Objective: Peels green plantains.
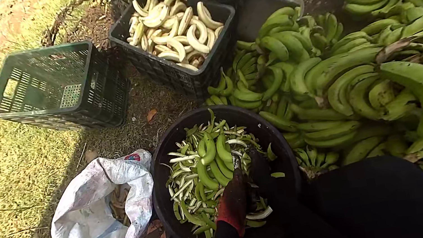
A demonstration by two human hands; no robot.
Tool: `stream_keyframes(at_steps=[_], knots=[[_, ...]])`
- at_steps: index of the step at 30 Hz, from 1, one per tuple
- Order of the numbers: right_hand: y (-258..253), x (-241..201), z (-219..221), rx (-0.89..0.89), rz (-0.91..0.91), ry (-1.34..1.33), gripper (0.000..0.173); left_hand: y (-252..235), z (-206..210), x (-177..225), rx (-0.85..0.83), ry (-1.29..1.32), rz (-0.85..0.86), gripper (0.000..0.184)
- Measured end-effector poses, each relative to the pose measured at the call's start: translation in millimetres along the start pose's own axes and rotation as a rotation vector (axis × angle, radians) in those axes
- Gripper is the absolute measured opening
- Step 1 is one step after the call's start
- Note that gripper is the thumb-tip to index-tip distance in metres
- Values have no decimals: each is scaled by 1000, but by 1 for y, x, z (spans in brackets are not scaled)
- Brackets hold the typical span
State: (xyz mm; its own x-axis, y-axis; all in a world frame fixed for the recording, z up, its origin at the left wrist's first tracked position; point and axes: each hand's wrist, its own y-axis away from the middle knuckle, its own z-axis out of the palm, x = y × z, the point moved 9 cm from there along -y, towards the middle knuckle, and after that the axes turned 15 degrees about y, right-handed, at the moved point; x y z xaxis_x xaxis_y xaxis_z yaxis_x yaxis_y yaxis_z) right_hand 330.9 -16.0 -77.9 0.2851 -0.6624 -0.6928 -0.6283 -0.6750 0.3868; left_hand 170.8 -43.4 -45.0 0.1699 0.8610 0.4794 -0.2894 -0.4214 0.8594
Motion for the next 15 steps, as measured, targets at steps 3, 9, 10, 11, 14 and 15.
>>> stream_keyframes(at_steps=[3,9,10,11,14,15], knots=[[-7,8,4,-3,96,-52,45,14,-5,-16,32,-17,12,78],[-2,8,9,-69,95,60,47,-13,-3,-19,89,-75,8,71],[-3,3,5,-56,90,47,48,-17,-3,-19,96,-123,11,70],[-5,2,-3,-23,92,47,47,-17,-4,-20,105,-152,18,70],[-7,4,-28,-127,154,232,52,3,-20,-24,88,-232,18,72],[-9,10,-28,-208,165,305,52,11,-31,-23,76,-303,16,72]])
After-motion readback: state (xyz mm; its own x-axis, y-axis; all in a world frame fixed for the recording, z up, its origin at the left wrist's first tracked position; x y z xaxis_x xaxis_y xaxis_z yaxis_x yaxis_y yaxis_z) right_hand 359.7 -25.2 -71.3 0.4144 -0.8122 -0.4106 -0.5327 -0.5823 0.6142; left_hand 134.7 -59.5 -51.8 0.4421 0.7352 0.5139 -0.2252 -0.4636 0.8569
